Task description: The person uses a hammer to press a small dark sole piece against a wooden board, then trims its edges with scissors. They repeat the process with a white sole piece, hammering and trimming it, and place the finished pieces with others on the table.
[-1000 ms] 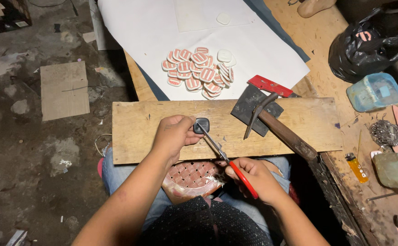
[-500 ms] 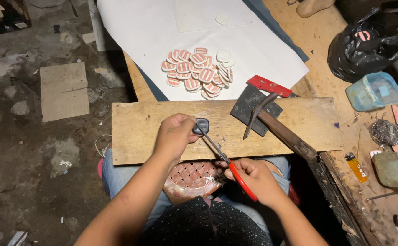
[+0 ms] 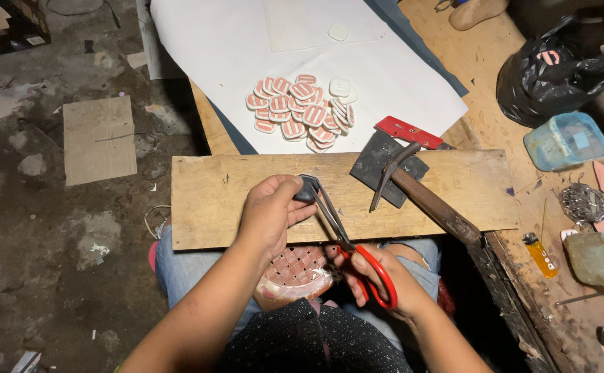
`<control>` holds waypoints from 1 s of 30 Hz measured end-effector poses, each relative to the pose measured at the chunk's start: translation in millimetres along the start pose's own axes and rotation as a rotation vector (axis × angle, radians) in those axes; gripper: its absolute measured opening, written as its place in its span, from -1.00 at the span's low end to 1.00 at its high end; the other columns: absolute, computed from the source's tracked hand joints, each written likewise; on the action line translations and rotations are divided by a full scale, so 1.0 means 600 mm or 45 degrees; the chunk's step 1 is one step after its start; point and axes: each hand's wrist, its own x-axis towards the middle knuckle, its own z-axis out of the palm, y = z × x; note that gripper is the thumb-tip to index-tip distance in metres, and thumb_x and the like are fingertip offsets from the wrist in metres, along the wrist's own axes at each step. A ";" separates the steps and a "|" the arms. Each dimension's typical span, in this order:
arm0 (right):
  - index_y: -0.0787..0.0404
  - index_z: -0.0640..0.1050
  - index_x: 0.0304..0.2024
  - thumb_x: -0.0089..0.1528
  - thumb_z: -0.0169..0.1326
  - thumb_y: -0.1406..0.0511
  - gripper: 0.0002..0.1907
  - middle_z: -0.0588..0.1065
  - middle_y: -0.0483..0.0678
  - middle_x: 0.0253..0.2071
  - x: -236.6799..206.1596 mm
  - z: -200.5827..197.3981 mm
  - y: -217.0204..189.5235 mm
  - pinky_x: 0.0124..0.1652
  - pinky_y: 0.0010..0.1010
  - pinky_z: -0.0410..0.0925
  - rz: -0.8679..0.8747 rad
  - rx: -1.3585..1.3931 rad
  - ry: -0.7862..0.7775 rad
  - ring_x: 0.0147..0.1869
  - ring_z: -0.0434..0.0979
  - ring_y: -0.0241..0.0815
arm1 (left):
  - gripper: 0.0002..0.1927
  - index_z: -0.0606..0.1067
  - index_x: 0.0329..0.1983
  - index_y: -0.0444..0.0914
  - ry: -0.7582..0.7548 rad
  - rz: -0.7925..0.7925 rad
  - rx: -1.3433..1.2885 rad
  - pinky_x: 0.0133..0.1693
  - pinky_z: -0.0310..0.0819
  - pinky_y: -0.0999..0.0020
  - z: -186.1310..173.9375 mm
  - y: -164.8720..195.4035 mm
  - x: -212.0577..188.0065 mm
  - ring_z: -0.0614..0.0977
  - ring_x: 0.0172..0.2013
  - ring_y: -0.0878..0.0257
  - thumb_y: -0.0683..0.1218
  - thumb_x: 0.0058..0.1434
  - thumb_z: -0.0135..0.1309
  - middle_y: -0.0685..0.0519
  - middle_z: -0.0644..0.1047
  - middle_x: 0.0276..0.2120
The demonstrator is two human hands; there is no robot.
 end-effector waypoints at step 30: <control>0.24 0.61 -0.18 0.24 0.19 0.12 -0.69 0.39 -0.19 -0.62 0.020 -0.012 0.011 -0.68 -0.55 0.23 0.171 -0.330 0.298 -0.68 0.35 -0.39 | -0.81 0.57 -0.24 -0.38 0.118 -0.051 0.146 -0.15 0.61 0.31 -0.015 -0.002 0.012 0.66 -0.33 0.23 -0.13 0.25 0.08 -0.03 0.64 -0.33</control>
